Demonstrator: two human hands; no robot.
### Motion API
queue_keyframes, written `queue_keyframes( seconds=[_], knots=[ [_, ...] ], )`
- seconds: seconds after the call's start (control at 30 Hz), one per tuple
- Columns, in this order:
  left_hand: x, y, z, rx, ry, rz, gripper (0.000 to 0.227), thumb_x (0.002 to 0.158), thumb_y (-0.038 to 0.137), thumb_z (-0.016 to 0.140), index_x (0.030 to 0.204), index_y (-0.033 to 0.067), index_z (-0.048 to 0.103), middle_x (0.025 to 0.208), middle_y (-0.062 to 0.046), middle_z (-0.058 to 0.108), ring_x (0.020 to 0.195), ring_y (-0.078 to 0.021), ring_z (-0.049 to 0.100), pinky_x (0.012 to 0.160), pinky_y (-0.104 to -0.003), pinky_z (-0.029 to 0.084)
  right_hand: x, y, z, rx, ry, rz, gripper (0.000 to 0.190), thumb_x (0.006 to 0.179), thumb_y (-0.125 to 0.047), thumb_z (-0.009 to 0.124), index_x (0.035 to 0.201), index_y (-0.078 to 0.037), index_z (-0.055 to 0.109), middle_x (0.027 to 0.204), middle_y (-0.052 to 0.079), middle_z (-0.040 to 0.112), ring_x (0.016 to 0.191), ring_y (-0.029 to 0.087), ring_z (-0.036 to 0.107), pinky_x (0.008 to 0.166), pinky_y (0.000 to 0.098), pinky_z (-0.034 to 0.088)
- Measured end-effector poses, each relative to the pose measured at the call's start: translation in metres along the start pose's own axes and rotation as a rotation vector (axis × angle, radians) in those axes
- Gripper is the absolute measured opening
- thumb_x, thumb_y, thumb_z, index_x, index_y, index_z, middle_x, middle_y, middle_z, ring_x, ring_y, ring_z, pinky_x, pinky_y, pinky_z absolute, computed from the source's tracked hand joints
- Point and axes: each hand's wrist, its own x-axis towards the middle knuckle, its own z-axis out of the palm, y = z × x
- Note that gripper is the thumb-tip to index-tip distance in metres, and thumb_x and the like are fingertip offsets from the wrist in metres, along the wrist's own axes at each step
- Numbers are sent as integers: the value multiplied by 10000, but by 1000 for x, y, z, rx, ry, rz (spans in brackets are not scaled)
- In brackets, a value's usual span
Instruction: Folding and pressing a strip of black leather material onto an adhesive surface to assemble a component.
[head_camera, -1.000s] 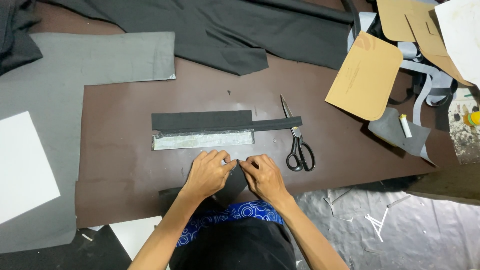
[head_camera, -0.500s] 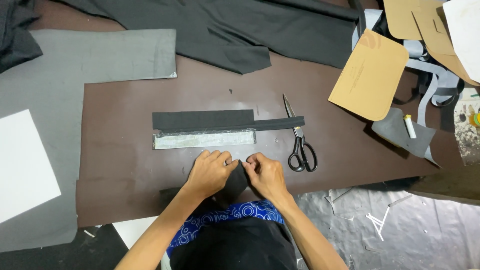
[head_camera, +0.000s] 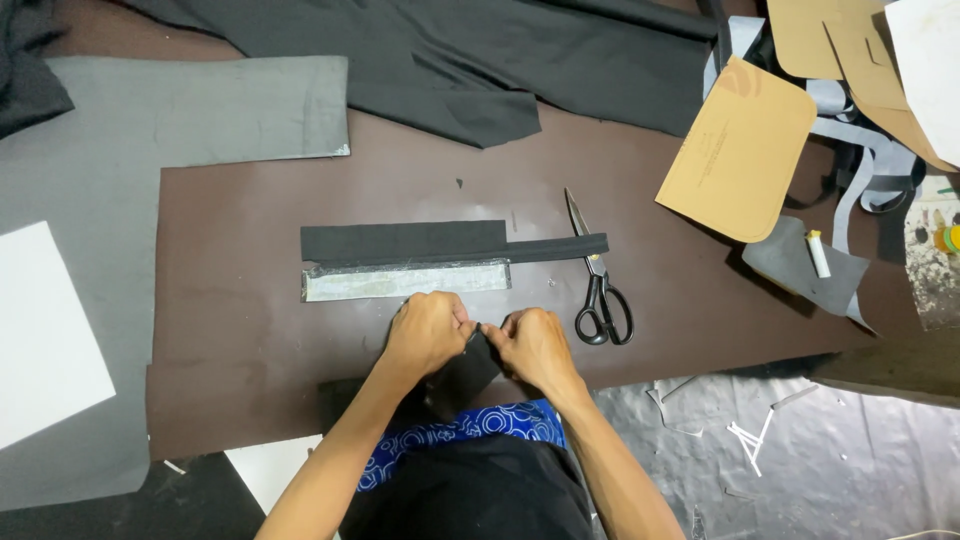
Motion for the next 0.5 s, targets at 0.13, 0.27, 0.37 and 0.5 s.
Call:
queue_keyframes(
  seconds=[0.13, 0.27, 0.37, 0.5],
  knots=[
    [2, 9, -9, -84, -71, -110, 111, 835, 258, 727, 875, 158, 699, 551, 58, 701, 614, -144, 753, 623, -221, 529, 3, -6, -6, 58, -59, 124, 344, 899, -218, 717, 608, -37, 680, 455, 133, 620, 382, 221, 622, 405, 258, 452],
    [2, 23, -17, -170, -118, -207, 110, 815, 228, 738, 863, 140, 694, 543, 17, 725, 576, -135, 762, 600, -204, 545, 8, -7, -4, 109, -107, 212, 366, 893, -214, 722, 583, -24, 676, 433, 146, 628, 355, 220, 633, 381, 250, 452],
    [3, 22, -13, -202, -111, -239, 107, 796, 202, 744, 859, 139, 683, 543, -10, 728, 541, -125, 755, 572, -193, 545, 12, -6, -5, 149, -141, 259, 350, 891, -208, 722, 599, -18, 680, 461, 157, 650, 371, 216, 651, 390, 251, 468],
    [1, 28, -11, -228, -83, -237, 99, 796, 130, 723, 864, 70, 685, 602, -82, 746, 543, -156, 751, 608, -224, 573, 12, -10, -10, 195, -163, 294, 306, 884, -182, 713, 633, -8, 696, 503, 164, 676, 398, 196, 664, 434, 247, 504]
  ],
)
